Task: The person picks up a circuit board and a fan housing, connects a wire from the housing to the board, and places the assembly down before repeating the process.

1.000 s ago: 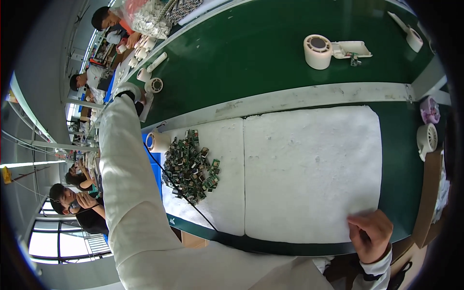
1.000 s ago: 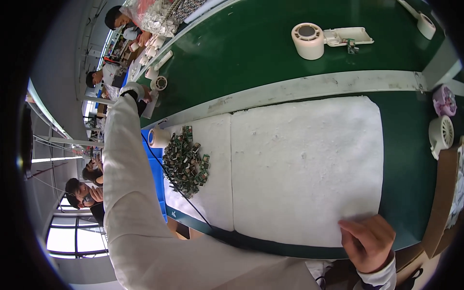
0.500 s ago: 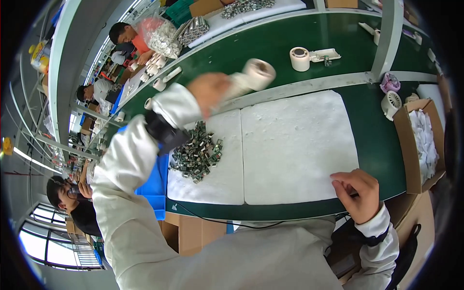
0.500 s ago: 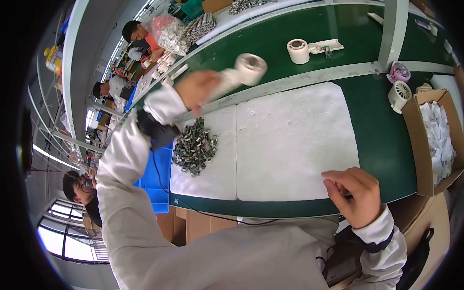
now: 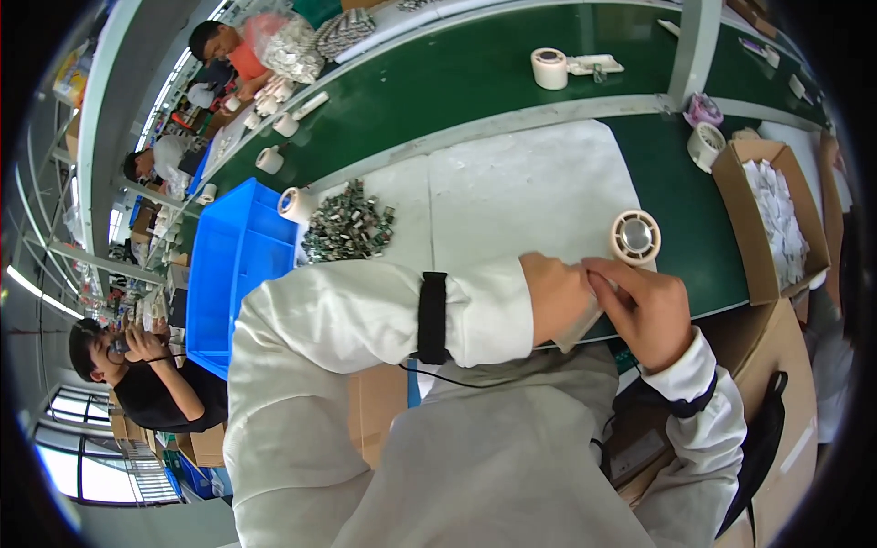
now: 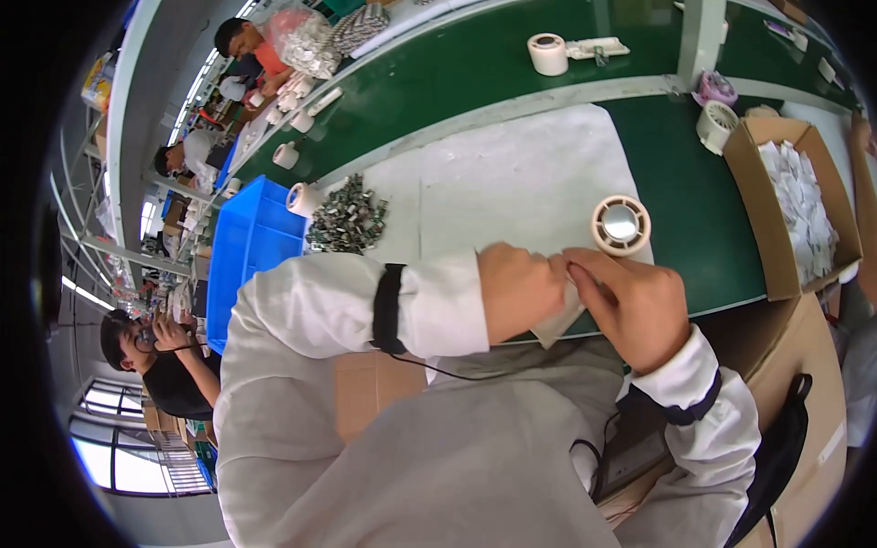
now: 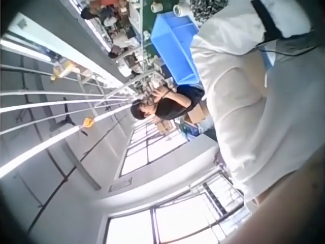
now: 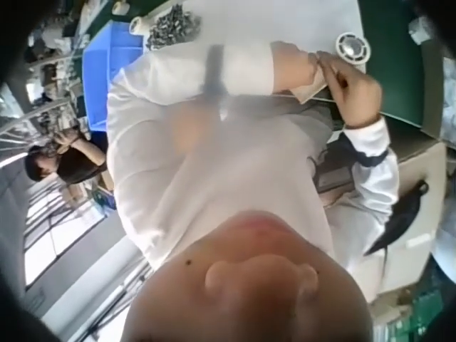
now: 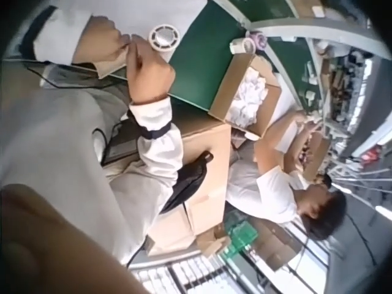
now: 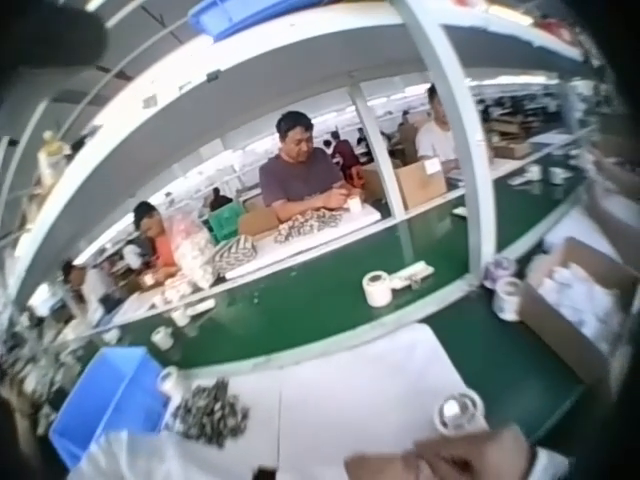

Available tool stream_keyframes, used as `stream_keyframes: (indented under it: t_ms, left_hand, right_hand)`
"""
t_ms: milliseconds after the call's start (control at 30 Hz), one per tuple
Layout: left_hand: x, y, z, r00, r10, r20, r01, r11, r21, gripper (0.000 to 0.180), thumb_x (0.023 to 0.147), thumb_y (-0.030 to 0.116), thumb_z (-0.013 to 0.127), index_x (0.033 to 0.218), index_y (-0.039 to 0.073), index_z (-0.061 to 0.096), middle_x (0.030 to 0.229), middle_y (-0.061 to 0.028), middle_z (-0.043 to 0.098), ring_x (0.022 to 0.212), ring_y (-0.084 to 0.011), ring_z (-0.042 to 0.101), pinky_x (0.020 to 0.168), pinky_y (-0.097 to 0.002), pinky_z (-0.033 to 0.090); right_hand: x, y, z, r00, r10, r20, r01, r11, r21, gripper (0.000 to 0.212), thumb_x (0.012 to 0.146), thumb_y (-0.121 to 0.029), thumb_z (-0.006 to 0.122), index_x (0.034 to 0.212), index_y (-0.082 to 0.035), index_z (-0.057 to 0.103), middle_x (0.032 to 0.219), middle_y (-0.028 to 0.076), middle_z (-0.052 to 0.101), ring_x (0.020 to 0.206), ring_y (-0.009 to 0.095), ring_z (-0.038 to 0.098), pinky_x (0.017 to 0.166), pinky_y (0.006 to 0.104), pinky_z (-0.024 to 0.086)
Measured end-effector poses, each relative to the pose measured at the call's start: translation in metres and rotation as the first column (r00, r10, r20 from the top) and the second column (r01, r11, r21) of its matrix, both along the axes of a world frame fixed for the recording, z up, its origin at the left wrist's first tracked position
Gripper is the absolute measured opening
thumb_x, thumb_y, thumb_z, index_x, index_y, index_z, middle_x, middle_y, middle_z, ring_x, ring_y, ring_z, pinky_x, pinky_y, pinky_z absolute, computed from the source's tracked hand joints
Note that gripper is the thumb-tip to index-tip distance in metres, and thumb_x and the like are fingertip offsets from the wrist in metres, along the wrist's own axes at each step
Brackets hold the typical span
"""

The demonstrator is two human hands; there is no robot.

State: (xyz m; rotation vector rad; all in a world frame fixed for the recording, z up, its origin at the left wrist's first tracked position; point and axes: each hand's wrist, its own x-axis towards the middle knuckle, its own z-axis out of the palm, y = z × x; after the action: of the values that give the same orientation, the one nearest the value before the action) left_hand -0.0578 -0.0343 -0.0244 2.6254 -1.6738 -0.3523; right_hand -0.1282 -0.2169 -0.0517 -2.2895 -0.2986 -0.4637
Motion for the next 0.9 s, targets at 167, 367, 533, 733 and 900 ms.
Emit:
stream_keyframes:
  t_ms: [167, 367, 533, 733, 900]
  left_hand:
    - [0.000, -0.005, 0.017, 0.960, -0.077, 0.269, 0.084, 0.996, -0.012, 0.020, 0.092, 0.022, 0.061, 0.086, 0.003, 0.059, 0.066, -0.0130, 0.064, 0.061, -0.0308, 0.067, 0.052, -0.0420, 0.051]
    - [0.010, 0.017, 0.022, 0.997, 0.001, 0.082, 0.009, 0.992, -0.123, 0.018, 0.096, 0.021, 0.062, 0.087, 0.005, 0.059, 0.076, -0.0110, 0.064, 0.067, -0.0321, 0.066, 0.056, -0.0424, 0.052]
    - [0.007, 0.018, 0.017, 0.998, 0.040, -0.043, -0.050, 0.961, -0.271, 0.015, 0.095, 0.018, 0.063, 0.088, 0.006, 0.056, 0.077, -0.0106, 0.062, 0.065, -0.0325, 0.064, 0.056, -0.0430, 0.051]
    - [0.009, 0.014, 0.002, 0.999, 0.020, 0.036, -0.005, 0.933, -0.361, 0.016, 0.091, 0.017, 0.066, 0.089, 0.006, 0.055, 0.074, -0.0094, 0.059, 0.062, -0.0312, 0.063, 0.056, -0.0425, 0.051]
    - [0.000, 0.001, -0.003, 0.992, -0.013, 0.125, 0.065, 0.905, -0.420, 0.021, 0.081, 0.018, 0.071, 0.081, 0.006, 0.054, 0.068, -0.0067, 0.056, 0.059, -0.0261, 0.063, 0.052, -0.0383, 0.049]
  right_hand:
    - [-0.002, -0.008, -0.001, 0.999, 0.049, -0.012, -0.050, 0.996, -0.072, 0.016, 0.085, -0.010, 0.073, 0.101, -0.008, 0.074, 0.064, 0.010, 0.063, 0.048, 0.024, 0.056, 0.048, 0.0335, 0.044]
    - [0.001, -0.010, -0.003, 0.997, 0.075, 0.000, -0.075, 0.997, 0.011, 0.012, 0.084, -0.010, 0.075, 0.095, -0.007, 0.075, 0.061, 0.010, 0.061, 0.044, 0.020, 0.054, 0.046, 0.0325, 0.042]
    - [-0.001, -0.012, 0.000, 0.994, 0.061, -0.096, -0.055, 0.996, 0.069, 0.010, 0.083, -0.009, 0.075, 0.093, -0.007, 0.075, 0.059, 0.009, 0.059, 0.042, 0.018, 0.051, 0.045, 0.0314, 0.040]
    - [0.002, -0.006, -0.002, 0.996, 0.079, -0.048, -0.074, 0.993, 0.093, 0.009, 0.081, -0.007, 0.075, 0.090, -0.005, 0.074, 0.057, 0.010, 0.055, 0.042, 0.019, 0.049, 0.045, 0.0322, 0.039]
    - [0.004, -0.011, 0.005, 0.983, 0.183, -0.021, -0.184, 0.982, -0.043, 0.012, 0.076, -0.007, 0.075, 0.087, -0.003, 0.071, 0.061, 0.009, 0.057, 0.048, 0.024, 0.054, 0.048, 0.0348, 0.042]
